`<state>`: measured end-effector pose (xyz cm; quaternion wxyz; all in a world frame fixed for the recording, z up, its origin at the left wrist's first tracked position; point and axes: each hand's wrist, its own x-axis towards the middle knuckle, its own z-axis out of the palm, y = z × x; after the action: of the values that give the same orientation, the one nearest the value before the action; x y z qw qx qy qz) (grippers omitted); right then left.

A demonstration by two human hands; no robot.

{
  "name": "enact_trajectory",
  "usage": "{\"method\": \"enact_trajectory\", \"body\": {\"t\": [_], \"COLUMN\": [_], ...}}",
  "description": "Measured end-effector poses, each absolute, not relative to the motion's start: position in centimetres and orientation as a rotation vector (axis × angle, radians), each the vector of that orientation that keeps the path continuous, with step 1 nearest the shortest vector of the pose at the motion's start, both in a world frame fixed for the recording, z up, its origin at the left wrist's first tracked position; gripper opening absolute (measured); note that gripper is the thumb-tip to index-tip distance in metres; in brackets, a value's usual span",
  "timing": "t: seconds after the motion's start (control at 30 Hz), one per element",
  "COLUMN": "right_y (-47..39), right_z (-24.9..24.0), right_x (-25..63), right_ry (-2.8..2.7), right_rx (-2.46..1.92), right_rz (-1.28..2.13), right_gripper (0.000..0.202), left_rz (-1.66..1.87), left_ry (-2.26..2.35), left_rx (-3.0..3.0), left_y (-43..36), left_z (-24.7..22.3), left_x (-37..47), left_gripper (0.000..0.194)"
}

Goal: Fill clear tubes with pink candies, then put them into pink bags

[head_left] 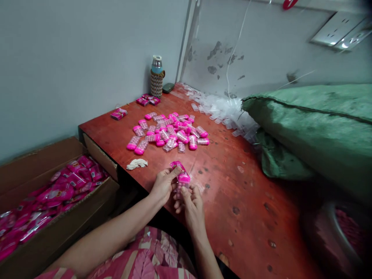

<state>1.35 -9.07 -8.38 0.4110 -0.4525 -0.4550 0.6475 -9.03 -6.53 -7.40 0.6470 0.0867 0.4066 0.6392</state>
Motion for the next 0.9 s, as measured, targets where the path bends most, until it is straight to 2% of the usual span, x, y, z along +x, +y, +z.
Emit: {"method": "enact_trajectory", "body": {"t": [0.3, 0.5, 0.7, 0.9], "right_y": [-8.8, -8.2, -8.0, -8.6], "right_z": [-8.8, -8.9, -9.5, -8.8], "right_x": [1.8, 2.3, 2.2, 2.9], "right_ry": [-1.258, -1.079, -1.146, -1.104], "right_rx": [-1.265, -1.031, -1.131, -0.98], "right_rz": [1.393, 1.747, 1.558, 1.698], "right_gripper": [0.023, 0.022, 0.021, 0.026], "left_rz": [1.273, 1.166, 1.12, 1.212], "left_ry": [0.885, 0.907, 0.859, 0.897], "left_rx": [0.417, 0.583, 0.581, 0.45], "left_y": [-6.5, -6.4, -6.8, -7.1], "left_z": [-7.2, -7.3, -7.7, -7.4], "left_x": [-9.1, -9.7, -9.5, -9.8], "left_gripper": [0.024, 0.023, 0.023, 0.019]}}
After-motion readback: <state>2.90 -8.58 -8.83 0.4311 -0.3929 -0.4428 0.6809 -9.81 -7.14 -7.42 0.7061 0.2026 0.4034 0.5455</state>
